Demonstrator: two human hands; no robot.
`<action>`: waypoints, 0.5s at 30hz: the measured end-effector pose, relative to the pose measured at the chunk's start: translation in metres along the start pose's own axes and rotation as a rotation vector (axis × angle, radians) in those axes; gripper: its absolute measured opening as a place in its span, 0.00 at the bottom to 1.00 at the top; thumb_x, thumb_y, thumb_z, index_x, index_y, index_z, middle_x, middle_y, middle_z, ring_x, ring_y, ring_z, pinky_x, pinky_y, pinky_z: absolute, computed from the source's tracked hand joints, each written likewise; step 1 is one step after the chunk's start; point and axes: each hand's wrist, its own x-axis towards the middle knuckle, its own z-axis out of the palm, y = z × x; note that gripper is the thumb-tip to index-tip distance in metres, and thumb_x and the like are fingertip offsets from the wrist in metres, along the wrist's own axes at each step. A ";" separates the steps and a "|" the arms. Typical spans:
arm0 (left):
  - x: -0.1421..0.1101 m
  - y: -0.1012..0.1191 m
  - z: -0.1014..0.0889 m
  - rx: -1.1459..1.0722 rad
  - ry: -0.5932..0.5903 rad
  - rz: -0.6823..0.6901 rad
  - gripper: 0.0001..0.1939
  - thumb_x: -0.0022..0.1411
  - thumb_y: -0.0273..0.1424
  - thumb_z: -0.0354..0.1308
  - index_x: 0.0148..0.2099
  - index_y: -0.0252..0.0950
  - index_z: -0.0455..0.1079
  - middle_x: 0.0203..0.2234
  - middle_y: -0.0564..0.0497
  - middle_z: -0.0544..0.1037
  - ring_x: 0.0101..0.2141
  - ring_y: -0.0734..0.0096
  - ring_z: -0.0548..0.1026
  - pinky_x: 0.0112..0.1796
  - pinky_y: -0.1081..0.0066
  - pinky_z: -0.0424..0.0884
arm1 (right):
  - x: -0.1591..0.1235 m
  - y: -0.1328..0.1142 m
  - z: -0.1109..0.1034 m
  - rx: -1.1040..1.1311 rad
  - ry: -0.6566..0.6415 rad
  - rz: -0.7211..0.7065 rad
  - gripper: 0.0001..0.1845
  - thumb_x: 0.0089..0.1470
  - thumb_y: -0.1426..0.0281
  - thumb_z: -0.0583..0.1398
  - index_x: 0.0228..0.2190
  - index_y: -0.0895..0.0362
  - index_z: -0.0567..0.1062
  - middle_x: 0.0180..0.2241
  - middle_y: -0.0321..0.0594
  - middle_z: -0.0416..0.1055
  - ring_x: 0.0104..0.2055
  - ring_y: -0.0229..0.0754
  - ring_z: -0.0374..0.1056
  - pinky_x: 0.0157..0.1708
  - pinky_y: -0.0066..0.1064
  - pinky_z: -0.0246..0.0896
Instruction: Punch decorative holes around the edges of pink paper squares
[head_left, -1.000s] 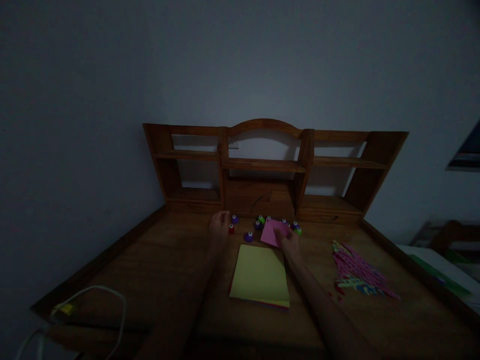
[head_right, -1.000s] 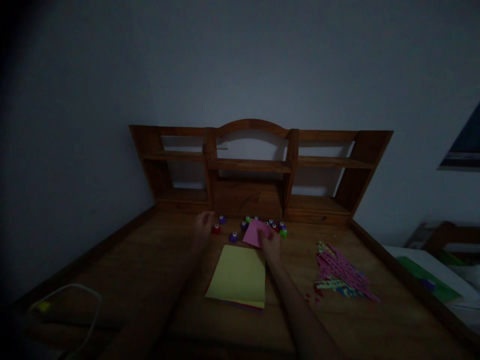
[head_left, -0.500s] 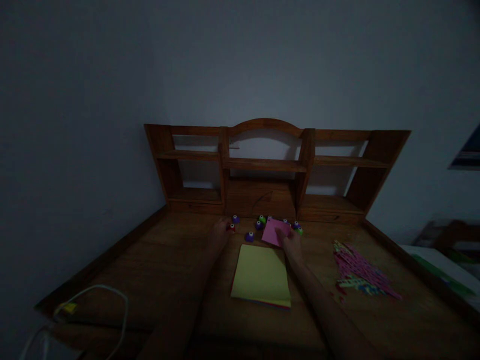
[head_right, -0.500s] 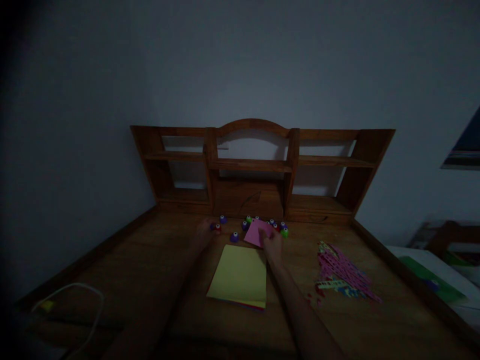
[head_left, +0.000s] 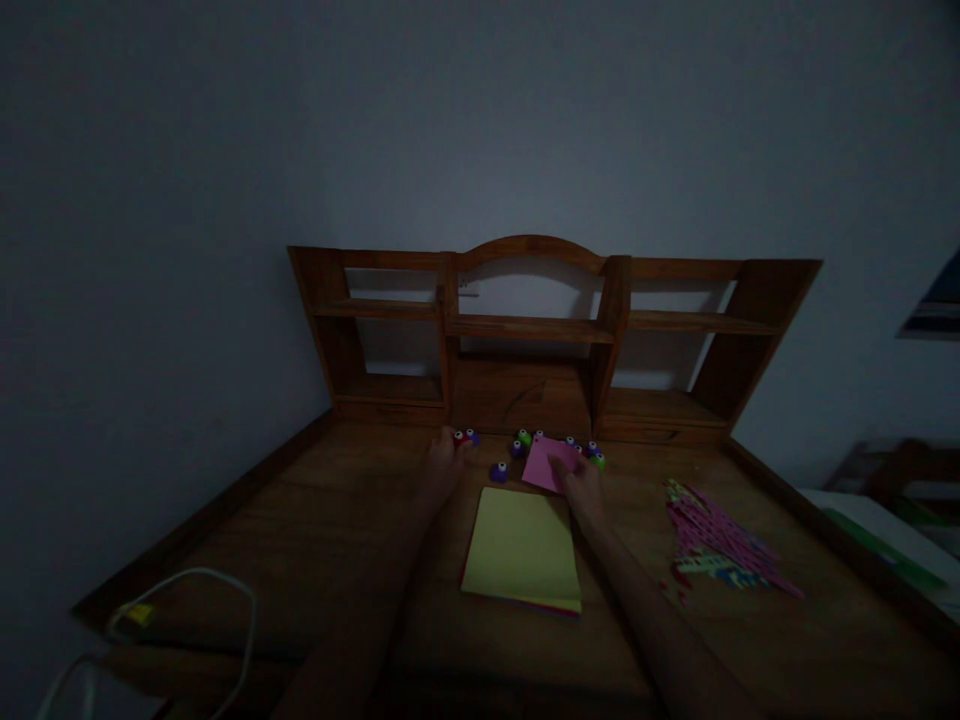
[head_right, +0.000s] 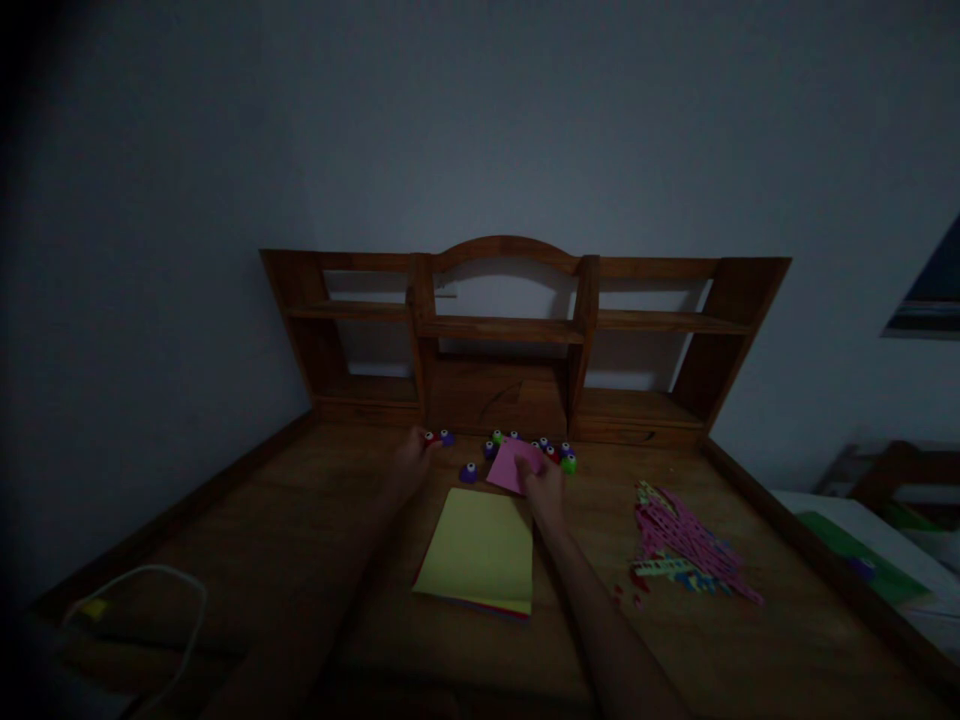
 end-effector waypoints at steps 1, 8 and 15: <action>0.001 0.002 0.002 -0.105 0.045 -0.005 0.11 0.62 0.37 0.54 0.42 0.36 0.65 0.32 0.48 0.74 0.36 0.65 0.73 0.35 0.71 0.64 | 0.000 -0.001 0.000 -0.007 0.005 0.002 0.28 0.44 0.52 0.61 0.35 0.65 0.78 0.30 0.48 0.77 0.31 0.48 0.70 0.29 0.33 0.64; 0.002 0.021 0.018 -0.914 -0.195 -0.184 0.15 0.54 0.40 0.62 0.37 0.33 0.71 0.24 0.53 0.70 0.25 0.73 0.68 0.29 0.72 0.66 | -0.004 -0.009 0.003 0.010 -0.030 0.037 0.27 0.44 0.53 0.62 0.35 0.65 0.78 0.29 0.48 0.77 0.29 0.47 0.70 0.26 0.33 0.64; -0.009 0.018 0.025 -1.271 -0.475 -0.250 0.22 0.54 0.30 0.65 0.51 0.33 0.71 0.35 0.47 0.75 0.35 0.70 0.73 0.42 0.70 0.69 | -0.007 -0.017 0.004 -0.046 -0.056 0.013 0.26 0.44 0.52 0.62 0.32 0.64 0.79 0.28 0.47 0.77 0.29 0.49 0.70 0.27 0.34 0.65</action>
